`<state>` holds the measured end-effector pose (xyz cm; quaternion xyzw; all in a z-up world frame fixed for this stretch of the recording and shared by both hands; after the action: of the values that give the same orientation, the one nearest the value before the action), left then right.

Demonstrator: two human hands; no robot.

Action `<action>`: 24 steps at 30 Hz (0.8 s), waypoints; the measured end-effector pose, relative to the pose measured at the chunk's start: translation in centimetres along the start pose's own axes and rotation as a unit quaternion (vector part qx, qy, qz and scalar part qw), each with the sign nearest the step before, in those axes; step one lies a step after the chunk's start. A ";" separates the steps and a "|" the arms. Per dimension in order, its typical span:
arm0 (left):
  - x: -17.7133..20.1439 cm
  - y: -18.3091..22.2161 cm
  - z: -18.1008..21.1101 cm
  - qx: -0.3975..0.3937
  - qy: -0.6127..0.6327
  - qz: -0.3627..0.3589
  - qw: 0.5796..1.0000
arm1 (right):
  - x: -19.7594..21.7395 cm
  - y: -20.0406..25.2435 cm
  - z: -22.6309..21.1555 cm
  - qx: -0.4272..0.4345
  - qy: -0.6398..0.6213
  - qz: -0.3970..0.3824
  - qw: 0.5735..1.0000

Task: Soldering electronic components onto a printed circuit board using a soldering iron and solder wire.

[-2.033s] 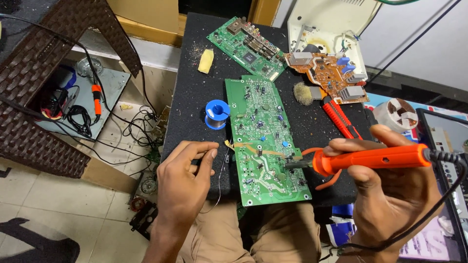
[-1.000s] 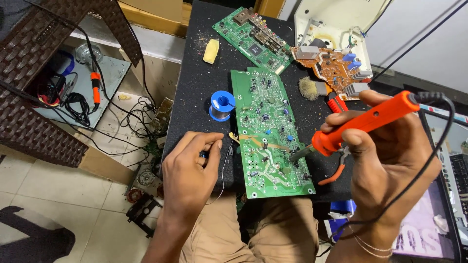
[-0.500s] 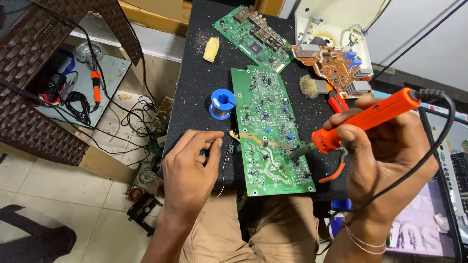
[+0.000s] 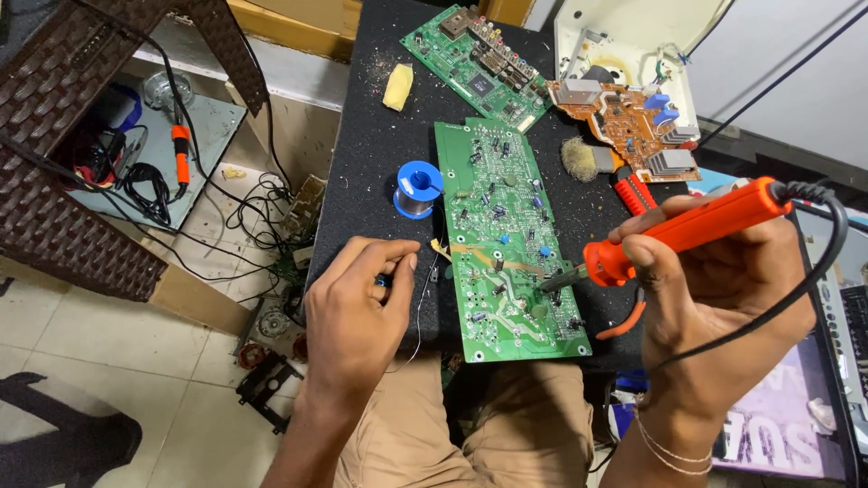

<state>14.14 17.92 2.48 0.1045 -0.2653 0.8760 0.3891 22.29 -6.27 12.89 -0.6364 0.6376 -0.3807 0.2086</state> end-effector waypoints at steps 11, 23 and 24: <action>0.1 -0.1 0.3 -0.011 -0.005 0.005 1.000 | 1.2 0.6 0.3 -0.037 0.025 0.023 0.999; 0.0 -0.1 0.3 0.001 0.007 -0.007 1.000 | 1.2 0.5 0.1 -0.023 0.032 0.009 0.999; -0.1 -0.1 0.4 -0.002 0.004 -0.009 1.000 | 1.3 0.5 0.1 -0.023 0.031 0.010 0.999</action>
<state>14.26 17.74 2.82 0.1021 -0.2647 0.8723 0.3983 21.87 -7.59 12.71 -0.6225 0.6585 -0.3835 0.1783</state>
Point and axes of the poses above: each hand's wrist, its own y-axis away from the middle knuckle, its own x-axis out of the back of the hand, z = x × y, the point moved 10 cm from there along -y, towards the middle knuckle, and after that the axes turned 5 degrees about x, right-handed, at the moved point
